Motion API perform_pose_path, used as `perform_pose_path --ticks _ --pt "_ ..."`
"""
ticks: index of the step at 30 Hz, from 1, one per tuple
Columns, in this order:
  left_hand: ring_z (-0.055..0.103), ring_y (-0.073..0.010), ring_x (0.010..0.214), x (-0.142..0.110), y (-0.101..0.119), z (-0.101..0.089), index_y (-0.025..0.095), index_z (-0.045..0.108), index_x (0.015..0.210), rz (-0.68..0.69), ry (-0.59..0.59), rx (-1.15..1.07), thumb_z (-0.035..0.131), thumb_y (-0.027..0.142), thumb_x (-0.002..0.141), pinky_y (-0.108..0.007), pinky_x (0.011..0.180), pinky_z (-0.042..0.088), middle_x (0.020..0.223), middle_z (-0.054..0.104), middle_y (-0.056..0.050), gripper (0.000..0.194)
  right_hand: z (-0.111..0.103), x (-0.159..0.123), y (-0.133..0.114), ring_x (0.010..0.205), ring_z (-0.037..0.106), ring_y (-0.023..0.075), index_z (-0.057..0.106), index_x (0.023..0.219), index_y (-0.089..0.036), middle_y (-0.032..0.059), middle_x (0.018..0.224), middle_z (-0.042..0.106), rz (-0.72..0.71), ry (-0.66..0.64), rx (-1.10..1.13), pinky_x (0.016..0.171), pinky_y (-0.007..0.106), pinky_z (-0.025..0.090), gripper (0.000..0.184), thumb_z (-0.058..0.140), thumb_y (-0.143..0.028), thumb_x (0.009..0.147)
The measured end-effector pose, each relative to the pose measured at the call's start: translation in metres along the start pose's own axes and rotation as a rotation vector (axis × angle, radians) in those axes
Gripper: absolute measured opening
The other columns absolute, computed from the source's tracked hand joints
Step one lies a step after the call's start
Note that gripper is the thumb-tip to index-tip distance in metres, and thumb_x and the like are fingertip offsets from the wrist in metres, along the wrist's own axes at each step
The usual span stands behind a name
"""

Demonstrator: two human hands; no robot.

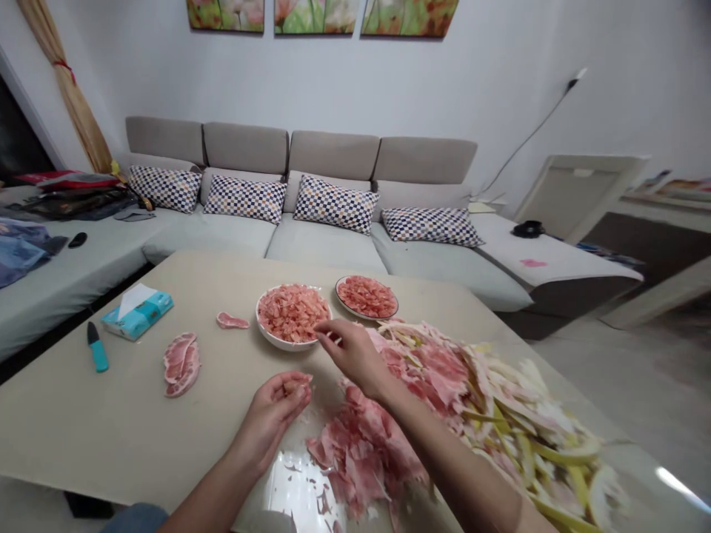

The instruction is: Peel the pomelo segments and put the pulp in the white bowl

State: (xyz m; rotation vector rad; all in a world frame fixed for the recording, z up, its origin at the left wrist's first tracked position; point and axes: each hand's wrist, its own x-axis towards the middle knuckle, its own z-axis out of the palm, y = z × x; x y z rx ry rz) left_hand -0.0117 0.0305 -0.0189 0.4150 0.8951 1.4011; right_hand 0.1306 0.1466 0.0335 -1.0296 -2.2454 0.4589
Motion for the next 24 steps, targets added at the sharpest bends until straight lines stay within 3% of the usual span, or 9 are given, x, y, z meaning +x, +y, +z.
perform_pose_path --ticks 3,7,9,14,20,24 --pt "0.064 -0.0154 0.090 -0.010 0.000 0.007 0.015 0.065 0.097 0.055 -0.075 0.129 0.076 0.020 0.072 -0.027 0.089 0.047 0.095 0.070 -0.007 0.028 -0.012 -0.049 -0.015 0.070 0.065 0.0149 0.069 0.094 -0.020 0.0034 0.085 0.072 0.082 -0.068 0.100 0.064 0.023 0.050 0.018 0.054 -0.028 0.089" --pt "0.063 -0.0167 0.090 -0.027 -0.010 0.015 0.019 0.063 0.101 0.071 -0.146 0.291 0.077 0.022 0.070 -0.025 0.081 0.048 0.094 0.070 -0.005 0.035 -0.020 -0.111 -0.024 0.084 0.067 0.0189 0.070 0.097 -0.019 0.0053 0.094 0.072 0.394 -0.141 0.461 0.075 0.028 0.051 0.021 0.058 -0.033 0.086" --pt "0.064 -0.0166 0.087 -0.032 -0.019 0.019 0.020 0.064 0.098 0.067 -0.187 0.314 0.079 0.022 0.067 -0.025 0.077 0.049 0.091 0.069 -0.003 0.035 -0.021 -0.128 -0.025 0.077 0.067 0.0182 0.069 0.094 -0.019 0.0049 0.088 0.071 0.487 -0.122 0.602 0.068 0.027 0.052 0.023 0.058 -0.037 0.085" --pt "0.065 -0.0163 0.082 -0.031 -0.035 0.024 0.019 0.065 0.087 0.069 -0.181 0.336 0.081 0.020 0.064 -0.024 0.075 0.050 0.085 0.069 -0.002 0.028 -0.023 -0.134 -0.025 0.047 0.058 0.0127 0.066 0.090 -0.016 -0.0004 0.061 0.063 0.582 -0.164 0.837 0.046 0.023 0.048 0.027 0.062 -0.041 0.081" --pt "0.063 -0.0139 0.076 -0.028 -0.037 0.027 0.018 0.067 0.082 0.091 -0.177 0.390 0.079 0.020 0.066 -0.022 0.073 0.050 0.079 0.066 0.000 0.020 -0.024 -0.133 -0.021 0.051 0.055 0.0117 0.070 0.081 -0.015 0.0014 0.062 0.062 0.581 -0.101 0.786 0.048 0.021 0.043 0.027 0.060 -0.040 0.082" --pt "0.062 -0.0156 0.081 -0.029 -0.036 0.025 0.019 0.066 0.088 -0.001 -0.158 0.375 0.081 0.020 0.063 -0.023 0.075 0.049 0.084 0.068 -0.001 0.029 -0.021 -0.135 -0.020 0.059 0.058 0.0142 0.072 0.077 -0.015 0.0033 0.064 0.064 0.567 -0.064 0.726 0.052 0.022 0.044 0.027 0.060 -0.038 0.082"
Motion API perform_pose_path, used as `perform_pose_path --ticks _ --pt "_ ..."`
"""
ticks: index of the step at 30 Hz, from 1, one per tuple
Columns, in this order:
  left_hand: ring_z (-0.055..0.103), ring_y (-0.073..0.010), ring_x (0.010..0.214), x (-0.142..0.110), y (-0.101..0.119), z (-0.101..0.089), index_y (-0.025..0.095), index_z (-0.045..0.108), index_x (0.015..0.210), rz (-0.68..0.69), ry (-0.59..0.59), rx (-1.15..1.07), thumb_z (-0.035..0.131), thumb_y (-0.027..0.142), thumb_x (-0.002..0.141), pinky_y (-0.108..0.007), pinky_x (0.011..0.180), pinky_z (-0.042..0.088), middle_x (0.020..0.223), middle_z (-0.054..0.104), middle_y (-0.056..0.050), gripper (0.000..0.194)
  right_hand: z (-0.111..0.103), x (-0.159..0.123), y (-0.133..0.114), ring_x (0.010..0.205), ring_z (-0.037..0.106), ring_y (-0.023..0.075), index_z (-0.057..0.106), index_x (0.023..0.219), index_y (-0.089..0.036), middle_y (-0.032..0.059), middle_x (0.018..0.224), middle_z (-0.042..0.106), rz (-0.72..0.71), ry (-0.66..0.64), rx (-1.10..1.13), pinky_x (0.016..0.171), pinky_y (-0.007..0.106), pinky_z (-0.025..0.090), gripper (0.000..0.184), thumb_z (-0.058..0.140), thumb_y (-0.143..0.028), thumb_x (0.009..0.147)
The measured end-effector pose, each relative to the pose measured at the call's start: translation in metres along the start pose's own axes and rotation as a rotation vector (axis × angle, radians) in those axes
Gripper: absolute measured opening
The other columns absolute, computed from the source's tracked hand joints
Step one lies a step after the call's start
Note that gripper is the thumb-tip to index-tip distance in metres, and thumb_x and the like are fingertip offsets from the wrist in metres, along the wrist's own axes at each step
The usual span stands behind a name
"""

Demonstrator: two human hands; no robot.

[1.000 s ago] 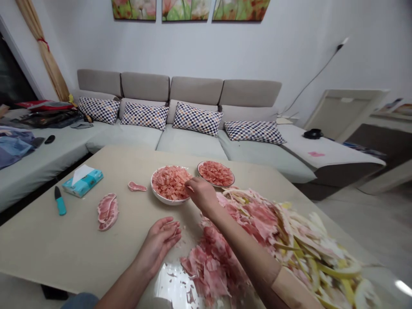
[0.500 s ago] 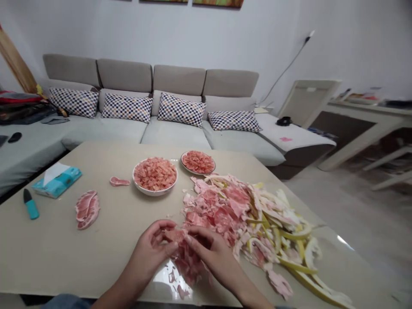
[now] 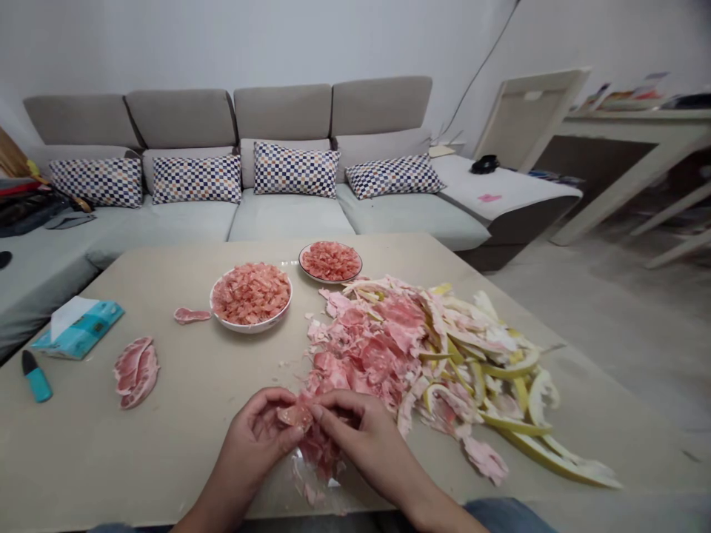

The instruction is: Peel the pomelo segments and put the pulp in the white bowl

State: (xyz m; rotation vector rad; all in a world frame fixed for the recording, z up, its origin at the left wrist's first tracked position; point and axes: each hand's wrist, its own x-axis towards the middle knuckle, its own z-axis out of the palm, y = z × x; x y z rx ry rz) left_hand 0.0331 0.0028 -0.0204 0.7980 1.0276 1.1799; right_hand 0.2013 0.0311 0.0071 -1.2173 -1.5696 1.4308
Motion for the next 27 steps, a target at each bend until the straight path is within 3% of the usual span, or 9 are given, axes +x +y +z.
perform_pose_path --ticks 9,16,19,22,24,27 --pt "0.058 -0.0148 0.082 -0.005 0.003 0.004 0.014 0.067 0.089 -0.099 -0.102 -0.206 0.066 0.021 0.082 -0.028 0.083 0.047 0.086 0.063 -0.005 0.010 0.010 0.003 0.008 0.052 0.055 0.0126 0.067 0.069 -0.016 0.0008 0.056 0.060 0.050 0.042 0.186 0.049 0.022 0.044 0.033 0.065 -0.048 0.076" --pt "0.060 -0.0163 0.084 -0.003 -0.001 0.003 0.012 0.068 0.086 -0.147 -0.231 -0.448 0.059 0.016 0.086 -0.028 0.084 0.046 0.082 0.063 -0.007 0.010 0.011 0.003 0.013 0.041 0.042 0.0067 0.064 0.070 -0.014 -0.0033 0.051 0.052 0.253 -0.108 0.527 0.038 0.018 0.037 0.040 0.070 -0.053 0.070" --pt "0.061 -0.0185 0.092 -0.003 0.001 0.002 0.013 0.066 0.100 -0.200 -0.234 -0.503 0.059 0.019 0.086 -0.032 0.088 0.045 0.091 0.064 -0.009 0.016 0.010 0.003 0.010 0.045 0.046 0.0082 0.064 0.071 -0.015 -0.0019 0.055 0.056 0.185 -0.088 0.424 0.044 0.019 0.039 0.037 0.068 -0.052 0.073" --pt "0.061 -0.0222 0.097 -0.004 0.004 0.002 0.016 0.062 0.111 -0.205 -0.212 -0.466 0.063 0.033 0.084 -0.038 0.087 0.047 0.102 0.063 -0.010 0.031 0.011 0.001 0.006 0.060 0.056 0.0132 0.068 0.075 -0.017 0.0016 0.066 0.063 0.009 -0.008 0.163 0.054 0.022 0.043 0.030 0.063 -0.046 0.080" --pt "0.061 -0.0210 0.091 -0.004 0.005 0.002 0.018 0.060 0.111 -0.188 -0.167 -0.382 0.066 0.038 0.081 -0.036 0.081 0.048 0.099 0.063 -0.009 0.036 0.014 -0.001 0.005 0.064 0.058 0.0146 0.070 0.077 -0.018 0.0026 0.070 0.066 -0.102 0.023 0.003 0.057 0.023 0.042 0.026 0.059 -0.041 0.083" --pt "0.060 -0.0162 0.081 -0.003 0.004 0.003 0.018 0.062 0.102 -0.164 -0.091 -0.227 0.073 0.031 0.075 -0.028 0.074 0.047 0.088 0.063 -0.005 0.032 0.019 -0.003 0.006 0.062 0.056 0.0137 0.070 0.074 -0.018 0.0024 0.069 0.066 -0.164 0.018 -0.087 0.057 0.023 0.041 0.024 0.058 -0.035 0.084"
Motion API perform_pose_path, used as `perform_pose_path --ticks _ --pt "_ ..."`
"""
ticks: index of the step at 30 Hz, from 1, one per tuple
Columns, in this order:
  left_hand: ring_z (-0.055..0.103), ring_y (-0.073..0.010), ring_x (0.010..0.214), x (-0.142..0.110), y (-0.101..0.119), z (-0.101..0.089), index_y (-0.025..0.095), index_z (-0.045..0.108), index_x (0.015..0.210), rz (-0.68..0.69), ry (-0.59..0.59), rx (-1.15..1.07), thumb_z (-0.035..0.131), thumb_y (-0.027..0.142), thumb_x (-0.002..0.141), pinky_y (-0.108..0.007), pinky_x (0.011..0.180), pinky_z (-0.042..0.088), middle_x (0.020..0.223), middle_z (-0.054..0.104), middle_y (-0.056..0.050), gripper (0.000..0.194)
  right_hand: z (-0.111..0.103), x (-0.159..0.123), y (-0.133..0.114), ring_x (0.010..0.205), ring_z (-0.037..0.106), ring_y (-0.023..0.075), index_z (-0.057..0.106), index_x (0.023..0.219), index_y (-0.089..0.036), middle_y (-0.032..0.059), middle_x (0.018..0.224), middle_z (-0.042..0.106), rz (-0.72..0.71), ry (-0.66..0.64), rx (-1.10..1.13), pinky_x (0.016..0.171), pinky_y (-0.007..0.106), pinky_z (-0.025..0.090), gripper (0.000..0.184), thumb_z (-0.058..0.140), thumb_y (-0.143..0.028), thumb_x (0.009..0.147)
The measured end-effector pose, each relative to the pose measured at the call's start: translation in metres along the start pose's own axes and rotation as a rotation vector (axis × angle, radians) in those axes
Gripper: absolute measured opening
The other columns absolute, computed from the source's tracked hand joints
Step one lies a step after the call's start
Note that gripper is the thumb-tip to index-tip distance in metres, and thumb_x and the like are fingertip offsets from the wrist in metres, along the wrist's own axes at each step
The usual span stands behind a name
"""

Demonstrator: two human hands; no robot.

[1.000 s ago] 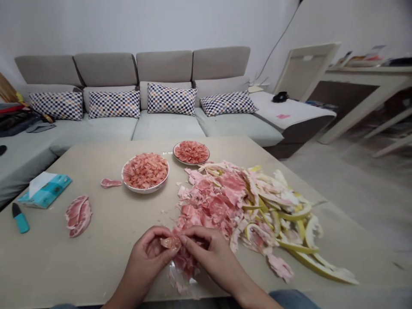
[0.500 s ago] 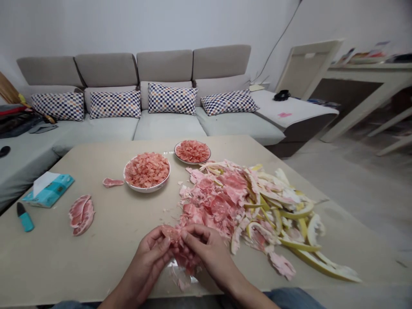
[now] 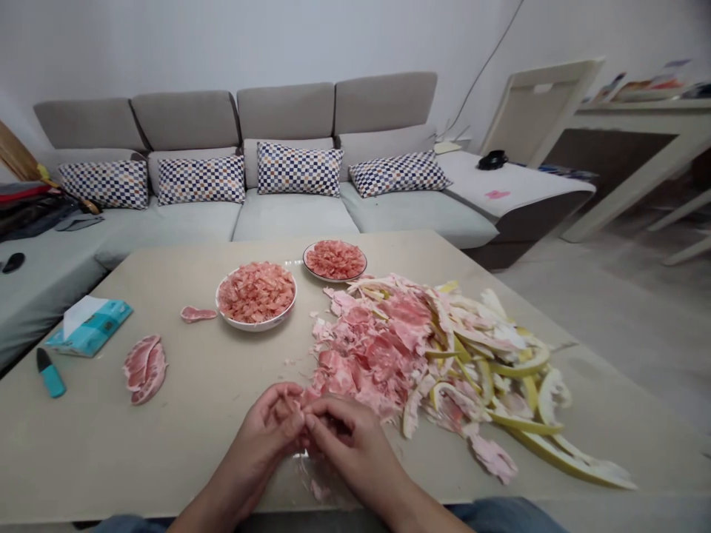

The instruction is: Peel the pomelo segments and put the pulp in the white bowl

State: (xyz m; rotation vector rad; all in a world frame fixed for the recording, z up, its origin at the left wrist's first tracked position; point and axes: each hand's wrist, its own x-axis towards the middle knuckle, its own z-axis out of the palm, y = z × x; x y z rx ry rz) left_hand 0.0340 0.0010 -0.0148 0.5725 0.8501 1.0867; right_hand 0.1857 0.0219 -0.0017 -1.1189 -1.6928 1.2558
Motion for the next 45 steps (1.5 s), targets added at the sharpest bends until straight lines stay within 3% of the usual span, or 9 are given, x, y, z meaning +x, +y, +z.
perform_pose_path --ticks 6,11,17,23,29,34,38,41,45 --pt "0.055 -0.0122 0.075 -0.002 0.005 0.000 0.015 0.064 0.091 0.051 -0.023 0.106 0.074 0.020 0.073 -0.022 0.070 0.044 0.081 0.061 -0.003 0.021 -0.001 0.003 0.001 0.051 0.048 0.0105 0.061 0.069 -0.017 -0.0021 0.057 0.055 0.177 -0.002 0.229 0.049 0.021 0.036 0.026 0.057 -0.041 0.080" --pt "0.056 -0.0129 0.076 -0.004 0.006 -0.001 0.017 0.063 0.100 0.068 -0.063 0.093 0.074 0.017 0.073 -0.023 0.071 0.043 0.084 0.062 -0.003 0.029 -0.005 0.005 0.004 0.046 0.042 0.0088 0.057 0.067 -0.017 -0.0045 0.053 0.050 0.249 0.019 0.343 0.045 0.020 0.032 0.027 0.060 -0.042 0.077" --pt "0.060 -0.0143 0.079 -0.003 0.007 -0.003 0.019 0.061 0.112 0.037 -0.039 0.062 0.074 0.015 0.072 -0.025 0.075 0.045 0.087 0.066 -0.004 0.042 -0.013 0.008 0.006 0.052 0.046 0.0099 0.058 0.068 -0.017 -0.0034 0.058 0.052 0.257 0.079 0.392 0.049 0.020 0.035 0.031 0.064 -0.046 0.076" --pt "0.061 -0.0152 0.083 0.000 0.006 -0.006 0.017 0.066 0.104 0.002 -0.023 -0.006 0.068 0.025 0.080 -0.028 0.080 0.046 0.093 0.066 -0.007 0.025 -0.015 0.008 0.000 0.058 0.051 0.0120 0.061 0.072 -0.018 -0.0026 0.064 0.056 0.275 0.014 0.421 0.058 0.022 0.042 0.029 0.064 -0.046 0.078" --pt "0.060 -0.0133 0.080 0.000 0.007 -0.007 0.018 0.068 0.102 -0.024 0.003 -0.039 0.073 0.023 0.075 -0.026 0.078 0.047 0.092 0.065 -0.005 0.028 -0.015 0.010 0.005 0.085 0.059 0.0192 0.066 0.080 -0.018 0.0030 0.083 0.065 0.176 0.035 0.385 0.079 0.027 0.046 0.029 0.063 -0.047 0.080" --pt "0.058 -0.0118 0.075 0.000 0.007 -0.009 0.016 0.066 0.094 -0.031 -0.004 -0.039 0.073 0.019 0.076 -0.025 0.074 0.048 0.083 0.060 -0.003 0.019 -0.019 0.011 0.011 0.072 0.057 0.0166 0.060 0.078 -0.017 0.0019 0.075 0.060 0.220 0.107 0.458 0.069 0.026 0.046 0.034 0.059 -0.051 0.082" --pt "0.058 -0.0117 0.077 0.000 0.008 -0.010 0.015 0.067 0.089 -0.017 0.004 -0.026 0.070 0.020 0.078 -0.024 0.076 0.047 0.082 0.057 -0.002 0.013 -0.031 0.014 0.006 0.071 0.056 0.0160 0.059 0.079 -0.019 0.0011 0.074 0.060 0.136 0.241 0.231 0.066 0.025 0.045 0.029 0.056 -0.047 0.085" --pt "0.059 -0.0124 0.081 0.000 0.009 -0.009 0.018 0.067 0.099 -0.024 0.052 -0.033 0.071 0.022 0.078 -0.027 0.083 0.047 0.087 0.059 -0.002 0.021 -0.039 0.016 0.005 0.080 0.060 0.0184 0.065 0.086 -0.020 0.0043 0.084 0.066 -0.027 0.143 -0.052 0.074 0.029 0.047 0.020 0.054 -0.037 0.087" --pt "0.060 -0.0144 0.086 -0.001 0.008 -0.010 0.020 0.067 0.108 0.003 0.071 0.036 0.072 0.024 0.077 -0.031 0.090 0.045 0.090 0.061 -0.003 0.031 -0.040 0.017 0.014 0.084 0.061 0.0217 0.069 0.074 -0.021 0.0073 0.085 0.069 -0.261 0.127 -0.439 0.079 0.035 0.047 0.018 0.057 -0.027 0.086"
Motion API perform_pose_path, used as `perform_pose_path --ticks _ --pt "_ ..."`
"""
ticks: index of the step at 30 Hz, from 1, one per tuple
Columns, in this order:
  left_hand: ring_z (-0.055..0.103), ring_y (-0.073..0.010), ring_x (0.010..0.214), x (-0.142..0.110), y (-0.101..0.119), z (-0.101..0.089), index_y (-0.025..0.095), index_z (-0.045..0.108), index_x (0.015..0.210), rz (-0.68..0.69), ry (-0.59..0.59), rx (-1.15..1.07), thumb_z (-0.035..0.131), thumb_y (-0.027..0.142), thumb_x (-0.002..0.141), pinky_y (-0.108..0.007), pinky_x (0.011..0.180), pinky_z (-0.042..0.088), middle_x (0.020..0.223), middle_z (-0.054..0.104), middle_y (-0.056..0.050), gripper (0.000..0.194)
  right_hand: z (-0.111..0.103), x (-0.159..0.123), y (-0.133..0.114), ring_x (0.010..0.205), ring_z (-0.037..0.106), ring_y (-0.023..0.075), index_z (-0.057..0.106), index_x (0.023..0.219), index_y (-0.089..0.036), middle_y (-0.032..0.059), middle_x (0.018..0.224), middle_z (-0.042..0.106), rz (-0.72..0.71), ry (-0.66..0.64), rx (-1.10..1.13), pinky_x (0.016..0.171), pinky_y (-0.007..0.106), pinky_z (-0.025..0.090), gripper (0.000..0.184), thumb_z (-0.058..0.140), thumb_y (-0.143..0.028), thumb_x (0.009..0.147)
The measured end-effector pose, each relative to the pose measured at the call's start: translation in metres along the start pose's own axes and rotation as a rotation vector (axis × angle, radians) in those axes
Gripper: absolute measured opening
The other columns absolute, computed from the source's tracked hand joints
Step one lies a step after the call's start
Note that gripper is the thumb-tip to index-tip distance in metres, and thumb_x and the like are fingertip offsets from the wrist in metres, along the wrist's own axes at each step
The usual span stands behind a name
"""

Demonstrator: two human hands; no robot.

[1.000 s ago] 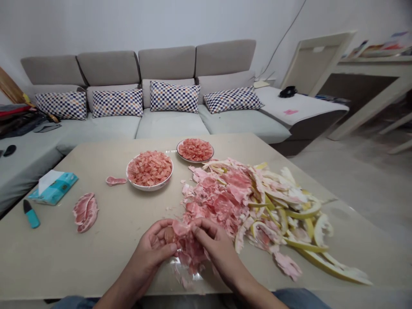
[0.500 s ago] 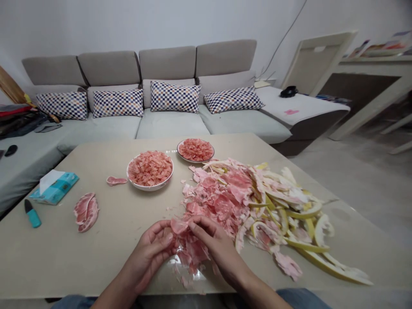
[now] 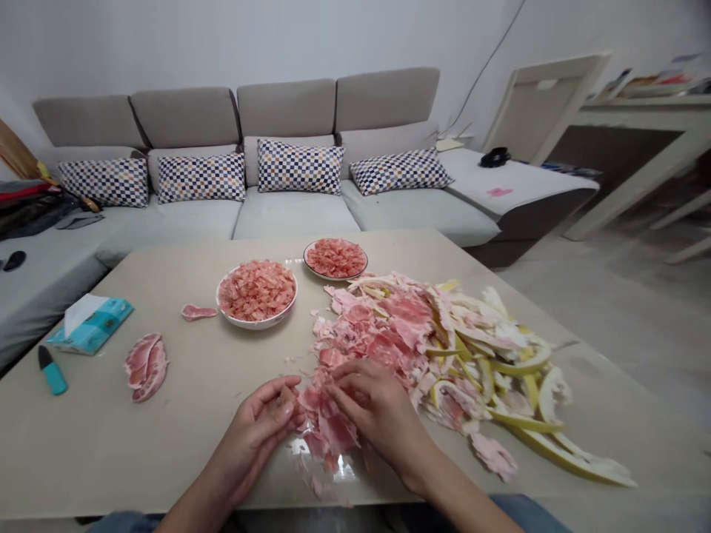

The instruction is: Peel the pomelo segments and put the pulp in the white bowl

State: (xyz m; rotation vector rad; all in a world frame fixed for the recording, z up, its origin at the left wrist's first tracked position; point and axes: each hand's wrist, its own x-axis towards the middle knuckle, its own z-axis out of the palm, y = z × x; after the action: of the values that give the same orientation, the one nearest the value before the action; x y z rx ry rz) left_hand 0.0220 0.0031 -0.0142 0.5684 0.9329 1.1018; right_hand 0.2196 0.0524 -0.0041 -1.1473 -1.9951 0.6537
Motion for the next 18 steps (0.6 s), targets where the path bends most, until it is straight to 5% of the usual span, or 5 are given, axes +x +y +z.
perform_pose_path --ticks 9,18 --pt "0.061 -0.0150 0.074 0.005 -0.007 -0.007 0.019 0.065 0.099 0.122 -0.019 0.260 0.076 0.025 0.071 -0.024 0.071 0.045 0.076 0.067 -0.001 0.031 0.005 -0.001 0.009 0.079 0.058 0.0226 0.069 0.083 -0.016 0.0107 0.087 0.068 -0.144 -0.035 -0.389 0.071 0.036 0.045 0.021 0.050 -0.016 0.089" --pt "0.063 -0.0161 0.080 0.002 -0.001 0.000 0.019 0.066 0.105 0.095 0.029 0.252 0.071 0.031 0.076 -0.026 0.079 0.046 0.081 0.067 -0.001 0.032 0.014 -0.008 0.004 0.092 0.059 0.0244 0.068 0.104 -0.017 0.0113 0.099 0.067 -0.059 -0.050 -0.315 0.082 0.039 0.047 0.024 0.047 -0.018 0.091"
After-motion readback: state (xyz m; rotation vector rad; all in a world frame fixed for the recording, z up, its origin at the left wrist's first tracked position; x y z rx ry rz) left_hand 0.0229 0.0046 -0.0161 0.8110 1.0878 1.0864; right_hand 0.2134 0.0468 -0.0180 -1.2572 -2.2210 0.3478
